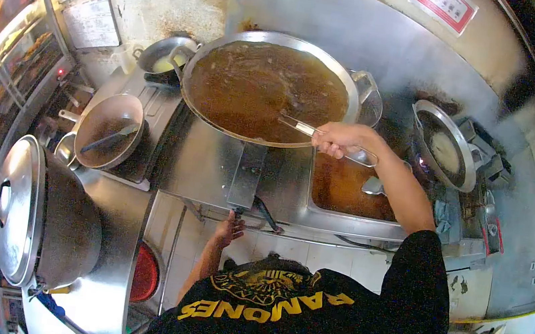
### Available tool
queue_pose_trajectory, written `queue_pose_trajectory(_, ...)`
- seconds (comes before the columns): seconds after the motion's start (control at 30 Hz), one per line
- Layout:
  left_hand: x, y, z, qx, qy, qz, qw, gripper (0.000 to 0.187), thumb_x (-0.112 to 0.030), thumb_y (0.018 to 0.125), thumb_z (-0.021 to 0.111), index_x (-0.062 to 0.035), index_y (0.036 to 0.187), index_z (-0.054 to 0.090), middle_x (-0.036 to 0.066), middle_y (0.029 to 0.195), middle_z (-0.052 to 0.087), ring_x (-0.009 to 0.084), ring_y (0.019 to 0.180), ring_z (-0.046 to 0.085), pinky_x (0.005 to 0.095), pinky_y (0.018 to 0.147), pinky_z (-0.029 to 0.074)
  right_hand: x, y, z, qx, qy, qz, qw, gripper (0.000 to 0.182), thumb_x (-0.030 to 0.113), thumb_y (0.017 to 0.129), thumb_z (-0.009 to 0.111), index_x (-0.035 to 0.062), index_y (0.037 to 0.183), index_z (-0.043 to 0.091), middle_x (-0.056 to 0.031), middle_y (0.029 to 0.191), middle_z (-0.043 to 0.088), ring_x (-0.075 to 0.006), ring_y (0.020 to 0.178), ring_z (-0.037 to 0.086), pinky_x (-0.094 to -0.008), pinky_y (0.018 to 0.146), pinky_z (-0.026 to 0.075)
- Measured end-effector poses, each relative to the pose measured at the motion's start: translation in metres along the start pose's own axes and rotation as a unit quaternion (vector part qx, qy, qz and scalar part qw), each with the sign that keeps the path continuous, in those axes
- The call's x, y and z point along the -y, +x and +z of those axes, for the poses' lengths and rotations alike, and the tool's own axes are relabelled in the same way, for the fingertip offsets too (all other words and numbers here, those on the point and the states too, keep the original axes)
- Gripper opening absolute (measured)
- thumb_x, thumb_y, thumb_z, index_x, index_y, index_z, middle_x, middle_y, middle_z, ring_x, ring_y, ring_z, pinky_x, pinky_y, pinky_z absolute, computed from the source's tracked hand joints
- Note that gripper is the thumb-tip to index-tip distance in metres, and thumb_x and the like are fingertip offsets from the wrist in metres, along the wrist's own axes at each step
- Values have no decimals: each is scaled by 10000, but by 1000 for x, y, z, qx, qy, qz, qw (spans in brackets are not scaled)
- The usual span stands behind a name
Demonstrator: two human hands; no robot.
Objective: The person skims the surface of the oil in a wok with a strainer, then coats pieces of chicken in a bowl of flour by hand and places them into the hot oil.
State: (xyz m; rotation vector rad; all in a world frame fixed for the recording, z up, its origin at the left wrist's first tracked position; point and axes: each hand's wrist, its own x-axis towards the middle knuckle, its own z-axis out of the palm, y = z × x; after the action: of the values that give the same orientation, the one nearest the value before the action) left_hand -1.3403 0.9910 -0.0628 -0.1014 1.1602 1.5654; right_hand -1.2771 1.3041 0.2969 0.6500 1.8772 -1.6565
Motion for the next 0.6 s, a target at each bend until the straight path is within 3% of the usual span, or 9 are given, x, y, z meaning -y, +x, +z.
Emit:
queue_pose_trajectory(0.1,-1,-1,0,0,-12,-8,1000,576,-559,709,442,-82,1031,420,66,952,503,191,838,472,348,722,396,-7,-11,6,56,19,-24,998,84,134,783,451,68,772,401,56,550,346,10,403,288,-129,312,234)
queue_pose_trajectory(0.23,0,2,-2,0,-11,-10,1000,600,-568,699,448,-67,1029,414,70,958,501,197,851,475,348,731,392,-19,-31,18,63,46,-29,997,105,161,786,461,89,775,385,66,549,320,15,407,278,-123,312,207)
queue_pose_trajectory(0.6,-1,4,-2,-10,-3,-17,1000,628,-560,715,430,-29,1049,427,77,1012,485,221,894,474,354,749,389,-56,-96,39,-22,103,-44,993,136,198,773,468,90,802,391,48,556,324,-6,386,274,-148,295,226)
